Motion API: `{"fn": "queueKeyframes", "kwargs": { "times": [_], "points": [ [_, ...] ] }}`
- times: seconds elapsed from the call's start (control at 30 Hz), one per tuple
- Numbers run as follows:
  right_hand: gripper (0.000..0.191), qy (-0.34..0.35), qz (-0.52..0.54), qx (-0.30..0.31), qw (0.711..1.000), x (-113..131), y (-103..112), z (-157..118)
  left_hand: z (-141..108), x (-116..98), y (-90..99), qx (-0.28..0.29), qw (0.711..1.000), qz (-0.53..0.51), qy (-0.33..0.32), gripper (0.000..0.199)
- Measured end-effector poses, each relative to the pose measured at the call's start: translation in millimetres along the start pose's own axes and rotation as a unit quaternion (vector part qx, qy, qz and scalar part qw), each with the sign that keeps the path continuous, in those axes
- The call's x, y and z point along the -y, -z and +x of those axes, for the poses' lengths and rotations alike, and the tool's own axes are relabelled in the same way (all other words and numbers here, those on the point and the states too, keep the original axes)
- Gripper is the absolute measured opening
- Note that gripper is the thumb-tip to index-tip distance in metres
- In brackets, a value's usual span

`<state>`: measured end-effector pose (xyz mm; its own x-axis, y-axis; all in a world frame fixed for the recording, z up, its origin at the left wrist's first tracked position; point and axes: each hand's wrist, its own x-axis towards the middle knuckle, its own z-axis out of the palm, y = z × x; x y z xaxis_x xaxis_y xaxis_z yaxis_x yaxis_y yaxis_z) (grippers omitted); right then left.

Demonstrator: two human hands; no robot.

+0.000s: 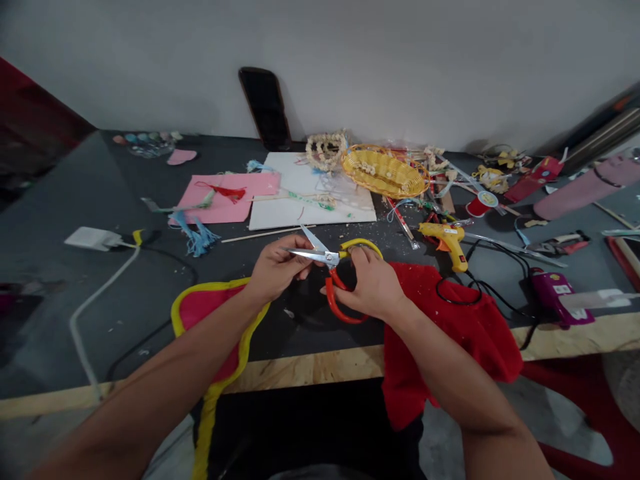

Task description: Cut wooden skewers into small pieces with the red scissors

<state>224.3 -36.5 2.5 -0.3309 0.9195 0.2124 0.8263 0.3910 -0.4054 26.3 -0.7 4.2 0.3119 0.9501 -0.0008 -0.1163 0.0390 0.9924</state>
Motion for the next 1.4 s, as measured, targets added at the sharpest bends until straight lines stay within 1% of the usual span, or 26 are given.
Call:
{"fn": "queueKeyframes", "kwargs": {
  "times": [0.07,0.2,0.4,0.57,0.73,0.83,0.97,1.13,1.23,1.4],
  "points": [
    [0.061,0.014,-0.006,-0.003,1.0,-1.0,0.1,0.1,0.4,0.2,0.4,0.002,1.0,-0.003,0.007,0.027],
    [0.064,0.037,-0.013,-0.01,0.999,-2.2,-0.8,-0.6,-0.6,-0.9,1.9,0.025,0.999,-0.014,0.037,0.024],
    [0.062,0.03,0.009,-0.004,1.0,0.0,-4.0,-2.0,-0.9,0.6,4.0,0.038,0.997,-0.041,0.047,0.023],
    [0.057,0.006,0.013,0.006,1.0,3.0,-2.0,-3.0,0.5,3.1,4.5,0.035,0.998,-0.043,0.043,0.024],
    [0.057,-0.009,0.011,0.009,1.0,2.5,-0.2,-1.9,-0.2,4.4,3.3,0.018,0.999,-0.028,0.028,0.025],
    [0.057,-0.008,0.018,0.002,1.0,1.3,-0.3,-0.7,-0.5,3.9,3.2,0.015,0.999,-0.021,0.021,0.028],
    [0.053,-0.008,0.028,-0.01,1.0,0.2,-1.5,0.5,0.6,4.0,3.3,0.012,1.0,-0.018,0.015,0.031],
    [0.056,0.013,-0.002,-0.011,1.0,-0.4,-3.2,0.6,1.9,6.7,3.6,-0.005,1.0,-0.009,0.018,0.025],
    [0.057,0.026,-0.012,-0.011,1.0,-0.5,-3.3,0.2,1.3,5.0,4.1,-0.003,1.0,-0.006,0.028,0.022],
    [0.058,0.03,-0.019,-0.009,0.999,-0.2,-3.5,0.0,-0.1,-0.4,3.5,0.007,0.999,-0.01,0.039,0.018]
  ]
}}
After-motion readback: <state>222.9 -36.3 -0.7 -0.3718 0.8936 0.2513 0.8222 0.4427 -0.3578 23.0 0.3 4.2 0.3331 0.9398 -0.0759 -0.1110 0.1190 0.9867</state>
